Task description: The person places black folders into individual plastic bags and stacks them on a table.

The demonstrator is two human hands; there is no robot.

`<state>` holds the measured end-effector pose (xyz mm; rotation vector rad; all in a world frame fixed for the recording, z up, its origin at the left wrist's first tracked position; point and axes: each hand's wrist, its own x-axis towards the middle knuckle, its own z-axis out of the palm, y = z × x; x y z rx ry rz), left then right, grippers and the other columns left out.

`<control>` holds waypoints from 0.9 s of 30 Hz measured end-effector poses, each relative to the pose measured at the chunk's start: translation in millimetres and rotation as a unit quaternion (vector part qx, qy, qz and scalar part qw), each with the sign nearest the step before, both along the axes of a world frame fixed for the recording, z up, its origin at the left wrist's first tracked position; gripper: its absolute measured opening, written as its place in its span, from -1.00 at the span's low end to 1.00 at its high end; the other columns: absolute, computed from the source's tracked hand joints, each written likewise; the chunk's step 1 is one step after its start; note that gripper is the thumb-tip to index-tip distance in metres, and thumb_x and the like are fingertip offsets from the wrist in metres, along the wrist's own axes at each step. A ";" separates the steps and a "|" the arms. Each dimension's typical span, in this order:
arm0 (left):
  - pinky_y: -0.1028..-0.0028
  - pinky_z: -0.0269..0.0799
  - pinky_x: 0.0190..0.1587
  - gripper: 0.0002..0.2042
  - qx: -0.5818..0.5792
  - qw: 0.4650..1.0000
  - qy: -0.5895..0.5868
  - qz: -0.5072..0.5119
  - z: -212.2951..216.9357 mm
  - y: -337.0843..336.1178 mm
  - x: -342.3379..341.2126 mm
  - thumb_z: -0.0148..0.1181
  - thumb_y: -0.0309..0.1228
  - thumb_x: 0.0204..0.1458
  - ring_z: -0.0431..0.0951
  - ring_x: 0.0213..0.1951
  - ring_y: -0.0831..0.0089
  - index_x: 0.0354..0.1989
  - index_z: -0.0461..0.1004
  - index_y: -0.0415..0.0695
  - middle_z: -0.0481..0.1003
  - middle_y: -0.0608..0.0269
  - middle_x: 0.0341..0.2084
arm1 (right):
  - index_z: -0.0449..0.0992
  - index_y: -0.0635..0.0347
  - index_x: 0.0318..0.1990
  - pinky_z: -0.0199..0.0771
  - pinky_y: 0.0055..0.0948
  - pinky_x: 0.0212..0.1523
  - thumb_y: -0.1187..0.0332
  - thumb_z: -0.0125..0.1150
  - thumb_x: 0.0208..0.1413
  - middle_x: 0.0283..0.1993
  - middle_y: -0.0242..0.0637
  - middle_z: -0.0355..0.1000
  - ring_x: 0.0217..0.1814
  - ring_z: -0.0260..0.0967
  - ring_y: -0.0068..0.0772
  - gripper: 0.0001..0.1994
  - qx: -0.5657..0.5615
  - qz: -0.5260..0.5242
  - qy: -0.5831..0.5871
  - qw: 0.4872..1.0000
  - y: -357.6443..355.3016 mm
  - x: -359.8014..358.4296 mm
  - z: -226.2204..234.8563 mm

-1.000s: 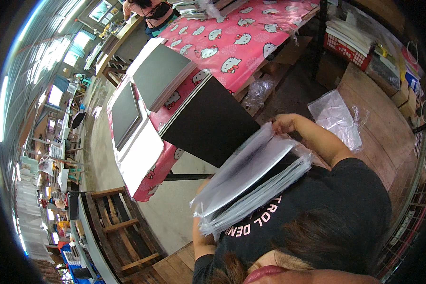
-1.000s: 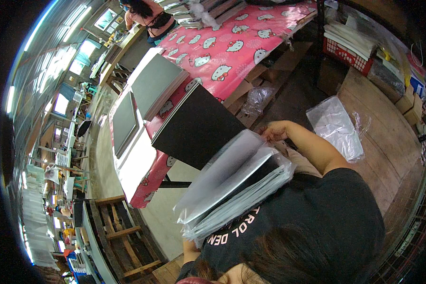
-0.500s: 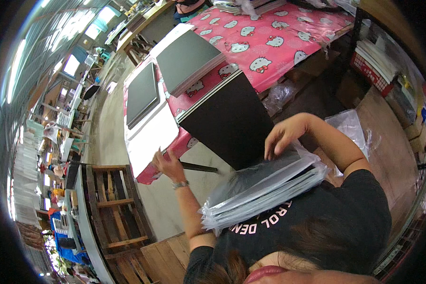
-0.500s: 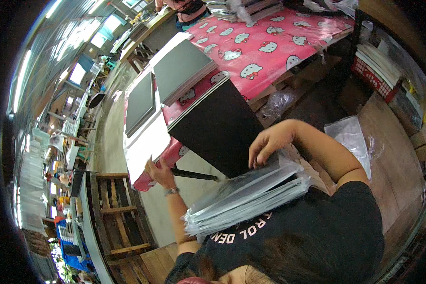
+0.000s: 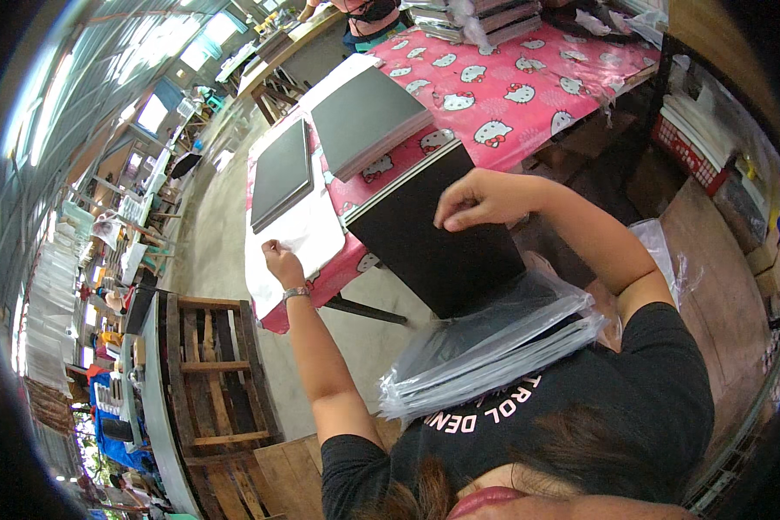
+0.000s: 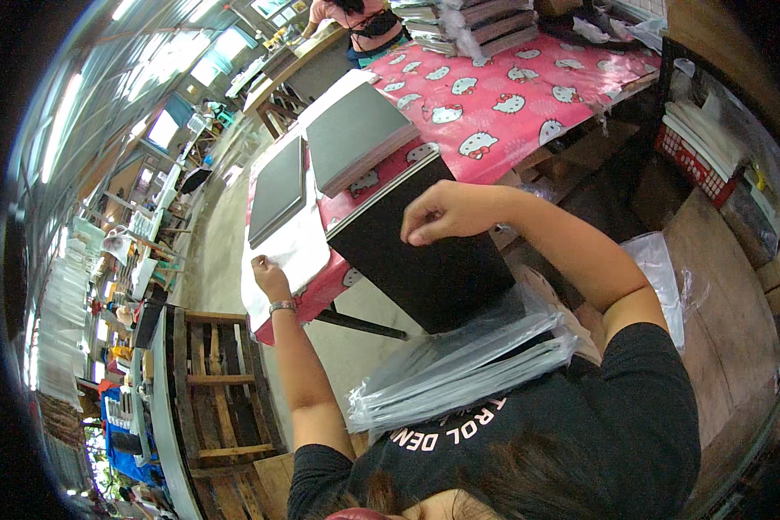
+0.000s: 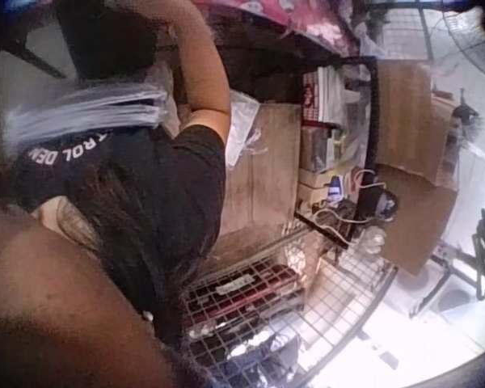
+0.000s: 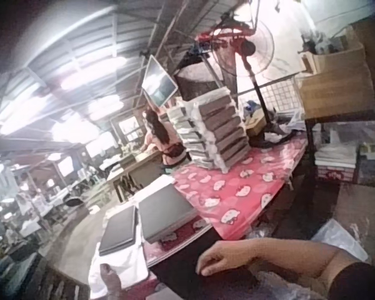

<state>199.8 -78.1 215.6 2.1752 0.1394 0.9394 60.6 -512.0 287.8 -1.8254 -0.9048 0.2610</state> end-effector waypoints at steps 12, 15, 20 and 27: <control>0.28 0.39 -0.49 -0.71 0.268 0.926 0.018 -0.265 127.0 -177.2 -226.7 0.25 -0.28 -0.05 0.52 -0.52 0.12 -0.28 0.36 -0.21 0.47 0.09 -0.53 | 0.14 0.16 0.23 0.39 -0.43 -0.11 0.64 0.10 -0.15 -0.24 -0.07 0.48 -0.14 0.46 -0.24 -0.33 0.081 -0.030 -0.131 0.988 72.9 -44.9 25.9; 0.40 0.36 -0.50 -0.76 0.327 0.852 0.194 -0.358 127.0 -132.5 -233.9 0.30 -0.32 -0.11 0.47 -0.57 0.22 -0.38 0.45 -0.22 0.46 0.10 -0.59 | 0.49 0.28 -0.14 0.36 -0.46 -0.10 0.69 0.00 -0.16 -0.23 -0.18 0.49 -0.14 0.41 -0.48 -0.64 0.112 -0.082 -0.061 0.988 43.4 -48.0 36.6; 0.50 0.33 -0.20 -0.87 -0.107 0.894 0.250 -0.355 93.0 -58.8 -184.0 0.09 -0.41 0.04 0.42 -0.38 0.60 -0.33 0.46 -0.22 0.48 0.35 -0.48 | 0.47 0.29 -0.26 0.37 -0.47 -0.29 0.40 0.01 0.12 -0.40 -0.28 0.46 -0.34 0.38 -0.50 -0.83 0.133 -0.180 0.068 0.972 1.0 -6.2 28.4; 0.21 0.24 0.09 -0.26 -0.543 0.714 0.173 -0.406 20.7 -163.9 -170.8 -0.13 0.23 0.03 0.29 0.10 0.18 0.17 0.17 -0.18 0.31 0.11 0.08 | 0.45 0.35 -0.19 0.37 -0.46 -0.38 0.32 0.07 0.07 -0.42 -0.27 0.45 -0.44 0.37 -0.50 -0.74 0.303 -0.335 -0.097 0.887 40.4 20.2 -6.1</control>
